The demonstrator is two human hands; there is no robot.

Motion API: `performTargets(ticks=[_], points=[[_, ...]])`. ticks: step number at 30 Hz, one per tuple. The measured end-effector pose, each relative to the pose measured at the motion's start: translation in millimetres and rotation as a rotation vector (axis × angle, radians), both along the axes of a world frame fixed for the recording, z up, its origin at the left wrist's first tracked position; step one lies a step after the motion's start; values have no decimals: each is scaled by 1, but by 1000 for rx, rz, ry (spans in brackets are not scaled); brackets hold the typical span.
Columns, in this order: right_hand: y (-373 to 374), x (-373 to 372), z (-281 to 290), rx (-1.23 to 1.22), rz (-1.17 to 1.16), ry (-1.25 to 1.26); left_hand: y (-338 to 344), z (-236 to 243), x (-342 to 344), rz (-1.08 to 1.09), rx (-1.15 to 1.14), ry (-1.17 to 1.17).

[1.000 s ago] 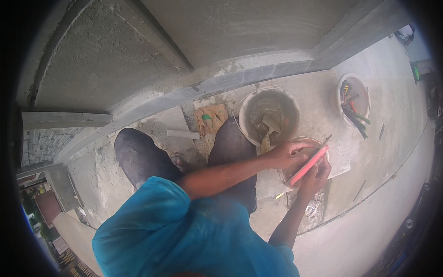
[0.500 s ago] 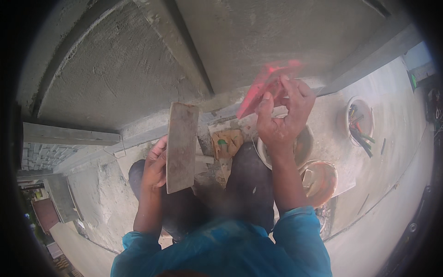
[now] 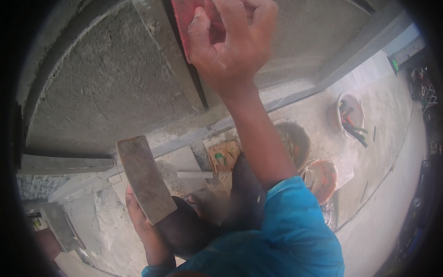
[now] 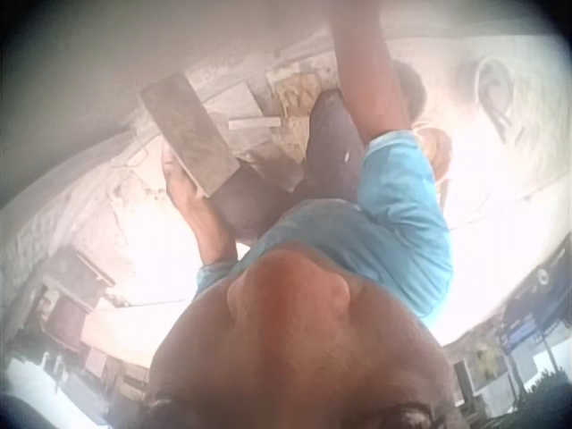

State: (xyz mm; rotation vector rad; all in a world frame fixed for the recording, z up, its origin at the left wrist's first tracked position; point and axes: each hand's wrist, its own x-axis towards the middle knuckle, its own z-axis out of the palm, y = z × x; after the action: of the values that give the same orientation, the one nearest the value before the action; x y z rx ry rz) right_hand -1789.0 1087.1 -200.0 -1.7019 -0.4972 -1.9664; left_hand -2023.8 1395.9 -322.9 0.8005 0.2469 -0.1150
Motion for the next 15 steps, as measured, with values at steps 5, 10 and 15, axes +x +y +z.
performTargets(ticks=[5, 10, 15], points=[[5, 4, 3, -4, -11, 32, 0, 1, -2, 24, 5, 8], [-14, -9, -44, 51, -161, 216, 6, -2, -5, 7, -23, -20], [-34, -35, -76, 467, 27, 342, 6, -9, -3, -3, -9, -44]])
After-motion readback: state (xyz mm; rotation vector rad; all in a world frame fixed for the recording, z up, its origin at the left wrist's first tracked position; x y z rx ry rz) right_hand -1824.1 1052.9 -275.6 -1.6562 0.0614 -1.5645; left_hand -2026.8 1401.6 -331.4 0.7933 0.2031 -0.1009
